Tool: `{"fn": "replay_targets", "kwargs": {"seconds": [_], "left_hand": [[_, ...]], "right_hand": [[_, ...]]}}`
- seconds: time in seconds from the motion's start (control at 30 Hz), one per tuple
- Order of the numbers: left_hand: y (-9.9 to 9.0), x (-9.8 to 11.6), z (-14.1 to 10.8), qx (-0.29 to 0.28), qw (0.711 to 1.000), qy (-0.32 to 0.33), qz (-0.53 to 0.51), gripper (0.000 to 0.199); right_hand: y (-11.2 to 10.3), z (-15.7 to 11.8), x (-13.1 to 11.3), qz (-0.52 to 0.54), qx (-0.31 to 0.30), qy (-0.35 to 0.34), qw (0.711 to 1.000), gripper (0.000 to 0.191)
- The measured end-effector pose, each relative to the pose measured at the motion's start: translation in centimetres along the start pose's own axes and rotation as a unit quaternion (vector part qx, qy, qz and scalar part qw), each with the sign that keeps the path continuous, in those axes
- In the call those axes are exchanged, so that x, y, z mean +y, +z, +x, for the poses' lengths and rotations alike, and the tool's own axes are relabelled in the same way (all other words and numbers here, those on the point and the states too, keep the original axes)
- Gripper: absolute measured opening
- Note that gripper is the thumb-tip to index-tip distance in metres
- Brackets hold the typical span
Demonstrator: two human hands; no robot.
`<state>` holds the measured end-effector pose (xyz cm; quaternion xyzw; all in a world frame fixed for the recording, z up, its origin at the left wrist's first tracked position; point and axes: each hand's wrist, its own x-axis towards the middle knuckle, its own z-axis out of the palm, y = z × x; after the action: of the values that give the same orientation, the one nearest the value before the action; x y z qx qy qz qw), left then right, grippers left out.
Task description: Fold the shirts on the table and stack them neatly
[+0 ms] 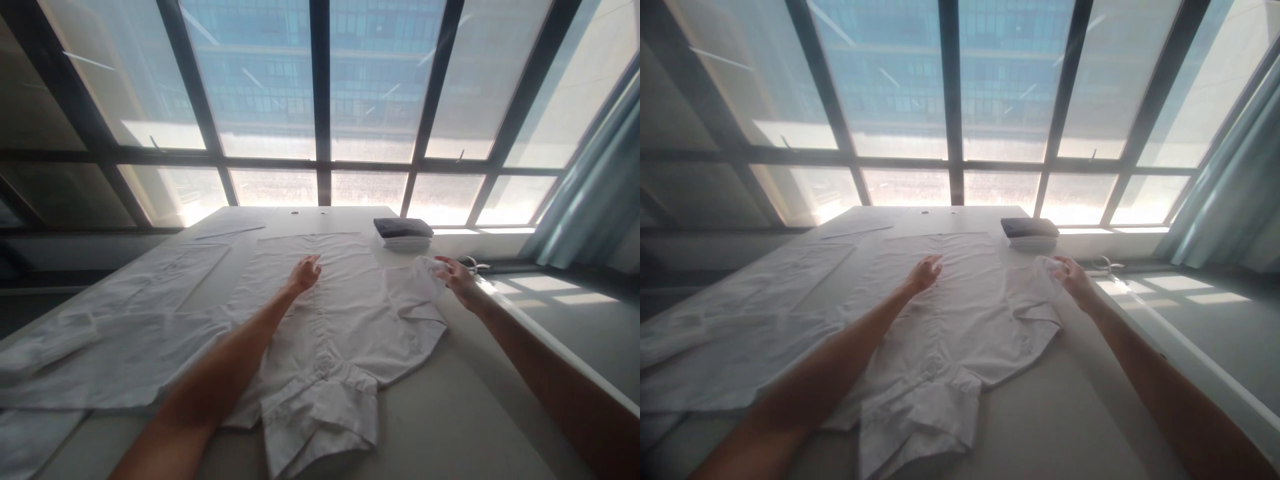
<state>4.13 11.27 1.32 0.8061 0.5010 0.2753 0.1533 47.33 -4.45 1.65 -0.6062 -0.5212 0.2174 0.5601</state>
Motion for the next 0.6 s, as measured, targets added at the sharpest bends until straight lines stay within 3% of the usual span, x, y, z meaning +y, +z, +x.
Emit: {"fn": "replay_targets", "kwargs": {"seconds": [0.07,0.13,0.17,0.27,0.3,0.37,0.47,0.53,0.6], "left_hand": [[0.3,2.1,0.0,-0.006,0.999,0.009,-0.048,0.043],[0.9,4.4,-0.4,-0.064,0.984,-0.003,-0.168,0.043],[1.3,5.6,-0.9,-0.114,0.959,-0.024,-0.260,0.047],[2.2,8.4,-2.6,-0.253,0.835,-0.117,-0.475,0.063],[2.5,9.0,-3.2,-0.276,0.810,-0.140,-0.497,0.067],[2.7,9.8,-4.0,-0.294,0.794,-0.157,-0.509,0.067],[2.4,10.0,-4.6,-0.308,0.796,-0.128,-0.506,0.064],[2.0,9.9,-4.6,-0.339,0.792,-0.102,-0.497,0.079],[1.5,9.7,-4.6,-0.372,0.785,-0.094,-0.486,0.097]], "right_hand": [[1.6,-1.3,-2.1,0.062,-0.043,-0.024,0.997,0.070],[3.3,-3.0,-4.1,0.073,-0.120,-0.047,0.989,0.078],[4.1,-3.8,-4.9,0.068,-0.165,-0.054,0.982,0.082],[6.0,-6.0,-6.4,0.062,-0.311,-0.061,0.946,0.089],[6.4,-6.5,-6.6,0.066,-0.354,-0.062,0.931,0.089],[6.7,-7.0,-6.8,0.075,-0.418,-0.061,0.903,0.083],[6.6,-7.1,-6.9,0.089,-0.447,-0.046,0.889,0.071],[6.6,-6.8,-6.9,0.114,-0.419,-0.041,0.900,0.065],[6.6,-6.5,-6.8,0.137,-0.354,-0.044,0.924,0.057]]}}
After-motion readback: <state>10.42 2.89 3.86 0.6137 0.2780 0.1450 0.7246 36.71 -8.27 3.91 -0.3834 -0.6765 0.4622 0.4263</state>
